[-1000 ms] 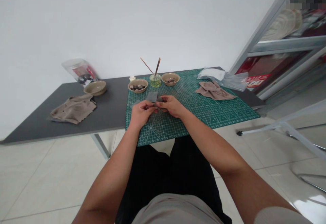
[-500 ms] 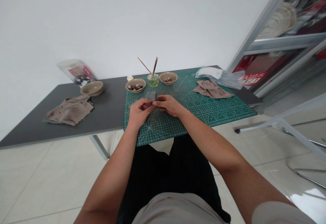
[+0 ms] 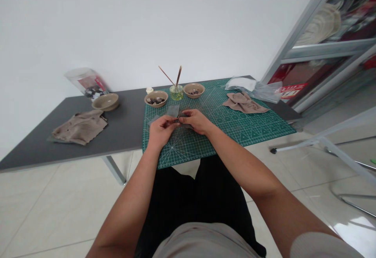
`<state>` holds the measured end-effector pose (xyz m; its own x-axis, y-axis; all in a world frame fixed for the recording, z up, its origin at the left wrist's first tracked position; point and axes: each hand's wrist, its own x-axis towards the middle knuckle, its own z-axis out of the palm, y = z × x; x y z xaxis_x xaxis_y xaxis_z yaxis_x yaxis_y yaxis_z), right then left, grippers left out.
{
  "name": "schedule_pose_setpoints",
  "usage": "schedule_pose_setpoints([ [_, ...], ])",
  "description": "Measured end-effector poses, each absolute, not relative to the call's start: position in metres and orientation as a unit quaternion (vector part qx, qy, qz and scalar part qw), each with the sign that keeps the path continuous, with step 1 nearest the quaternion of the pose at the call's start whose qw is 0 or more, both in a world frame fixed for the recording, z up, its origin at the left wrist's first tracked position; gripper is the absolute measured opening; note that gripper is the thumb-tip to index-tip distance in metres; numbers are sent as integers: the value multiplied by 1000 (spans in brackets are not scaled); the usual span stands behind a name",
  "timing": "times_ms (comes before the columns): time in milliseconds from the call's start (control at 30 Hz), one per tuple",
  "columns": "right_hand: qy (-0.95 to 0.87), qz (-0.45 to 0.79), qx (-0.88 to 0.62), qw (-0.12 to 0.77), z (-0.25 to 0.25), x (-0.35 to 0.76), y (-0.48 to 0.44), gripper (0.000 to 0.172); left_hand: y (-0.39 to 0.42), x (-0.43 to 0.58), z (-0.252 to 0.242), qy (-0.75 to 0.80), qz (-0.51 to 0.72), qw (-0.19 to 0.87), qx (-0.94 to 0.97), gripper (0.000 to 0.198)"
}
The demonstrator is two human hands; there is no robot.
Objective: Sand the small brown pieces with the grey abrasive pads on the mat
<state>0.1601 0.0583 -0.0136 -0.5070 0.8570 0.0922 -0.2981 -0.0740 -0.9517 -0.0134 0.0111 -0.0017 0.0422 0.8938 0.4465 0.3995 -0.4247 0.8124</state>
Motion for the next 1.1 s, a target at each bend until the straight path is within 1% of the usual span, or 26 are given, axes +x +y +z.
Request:
schedule_pose_setpoints([
  [100,-540,677,-267,422,-15,159,59,39,9,-13,-1,472,489,167,714,9],
  [267,-573,643,-282,422,-10,157,57,39,7,-13,0,499,455,152,722,11],
  [400,-611,601,-285,429,-6,156,55,36,8,-13,1,482,460,118,736,10],
  [500,-623,608,-272,410,-6,157,54,31,9,-13,0,485,463,89,737,9],
  [633,-612,612,-269,423,-8,159,53,31,10,-13,-1,490,475,53,729,7],
  [800,-601,619,-279,422,-5,159,51,34,7,-12,1,485,460,82,739,13],
  [933,-582,641,-275,417,-3,159,50,39,7,-12,1,498,453,98,733,10],
  [1100,-596,627,-279,418,-2,159,50,36,7,-12,0,507,452,98,727,12],
])
